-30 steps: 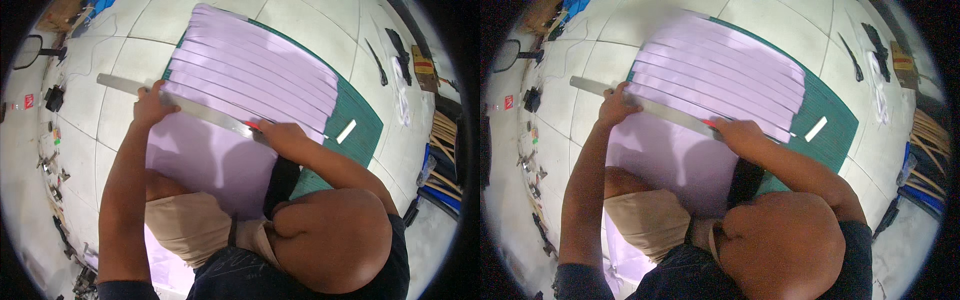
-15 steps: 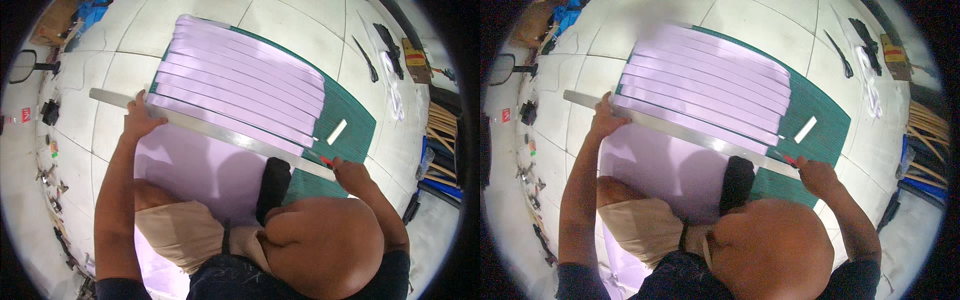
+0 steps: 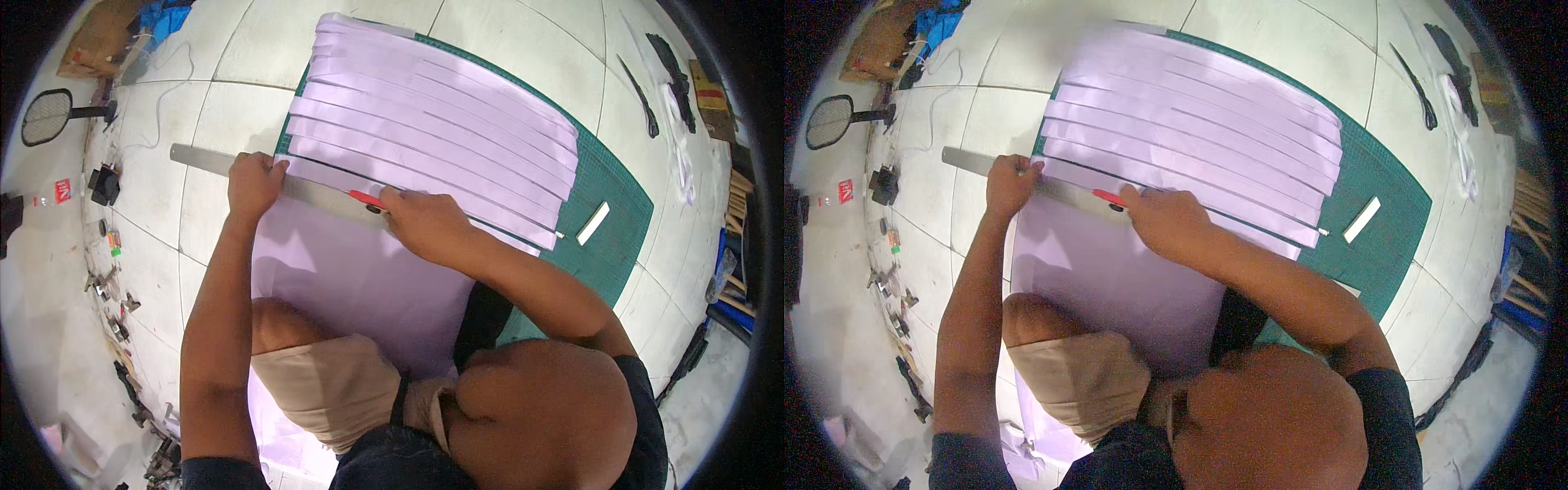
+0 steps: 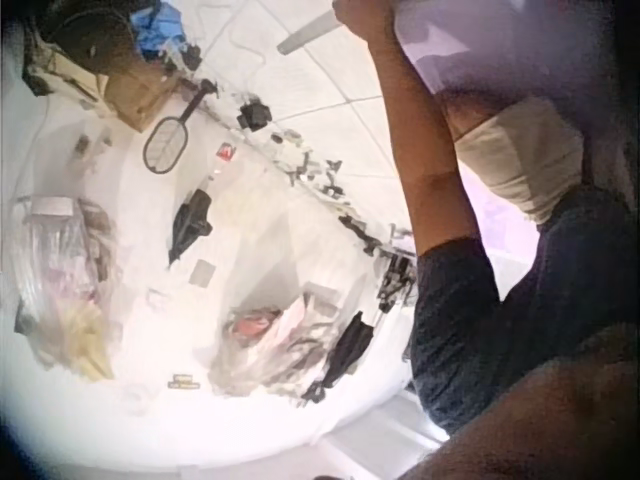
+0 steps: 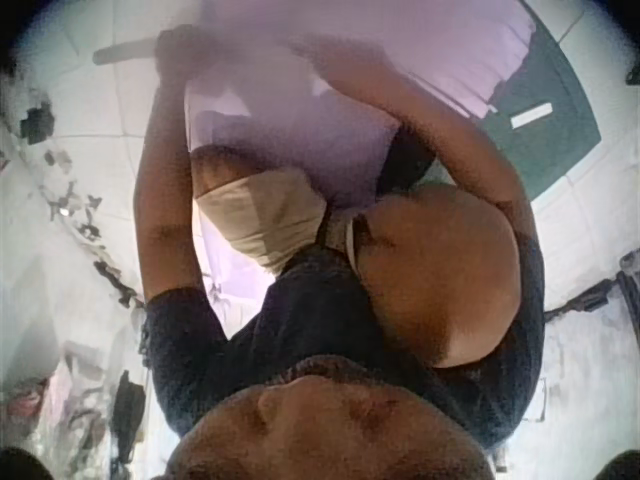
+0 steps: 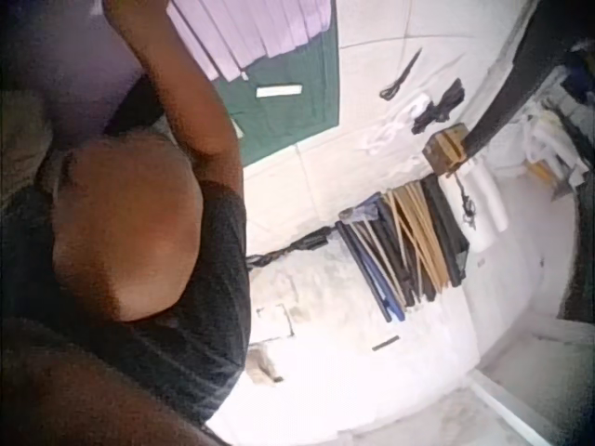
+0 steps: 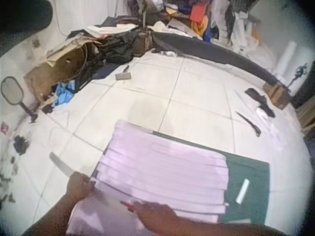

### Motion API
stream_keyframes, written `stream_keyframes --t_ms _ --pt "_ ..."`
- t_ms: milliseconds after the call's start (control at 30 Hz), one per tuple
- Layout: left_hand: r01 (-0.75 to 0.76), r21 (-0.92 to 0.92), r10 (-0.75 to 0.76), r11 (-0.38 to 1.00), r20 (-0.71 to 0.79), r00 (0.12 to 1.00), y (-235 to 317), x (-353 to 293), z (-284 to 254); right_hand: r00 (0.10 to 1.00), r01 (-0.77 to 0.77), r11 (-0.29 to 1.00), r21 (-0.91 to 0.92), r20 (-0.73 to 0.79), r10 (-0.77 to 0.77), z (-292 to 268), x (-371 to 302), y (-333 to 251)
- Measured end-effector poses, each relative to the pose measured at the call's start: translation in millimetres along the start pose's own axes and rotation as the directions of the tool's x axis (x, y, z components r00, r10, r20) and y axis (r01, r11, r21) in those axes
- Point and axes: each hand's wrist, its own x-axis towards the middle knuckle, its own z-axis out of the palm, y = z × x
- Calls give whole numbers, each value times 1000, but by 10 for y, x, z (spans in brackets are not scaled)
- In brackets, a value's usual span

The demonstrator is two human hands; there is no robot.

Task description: The person cuts a piece of light purple fabric into thin strips using a utility knife and a long metal ruler on a green cutting mat.

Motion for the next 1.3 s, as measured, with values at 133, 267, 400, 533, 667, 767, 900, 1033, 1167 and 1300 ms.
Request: stream_keyframes --t_ms 133,267,400,533,667,767,900,1033,1167,1300 --pt "108 -7 -103 994 214 971 -64 243 -68 1000 14 1000 -12 29 -13 190 266 -119" --pt "184 30 -179 983 430 885 -154 516 -51 999 35 999 13 33 -36 207 552 -338" --pt "21 120 -79 993 507 858 -188 700 -56 999 51 998 -22 10 -51 252 779 -442" --pt "100 100 -138 990 520 843 -108 752 -24 999 43 998 -44 -15 -44 305 895 -463" --pt "213 87 -228 973 496 838 -78 734 -103 1000 8 999 -38 13 -7 274 962 -547" --pt "212 103 -234 972 506 830 -55 742 -128 999 -6 999 -36 40 8 246 985 -567" --pt "152 124 -194 981 490 850 -41 724 -113 999 -3 999 -51 36 5 169 1031 -646" --pt "170 91 -192 981 516 835 -60 739 -73 992 -15 1000 -25 122 18 53 1027 -641" --pt "109 -15 -89 994 473 877 -234 722 -12 978 -57 997 -59 196 67 -6 754 -486" --pt "161 -46 -118 986 492 862 -191 730 15 973 -95 992 -85 201 110 -119 373 -271"
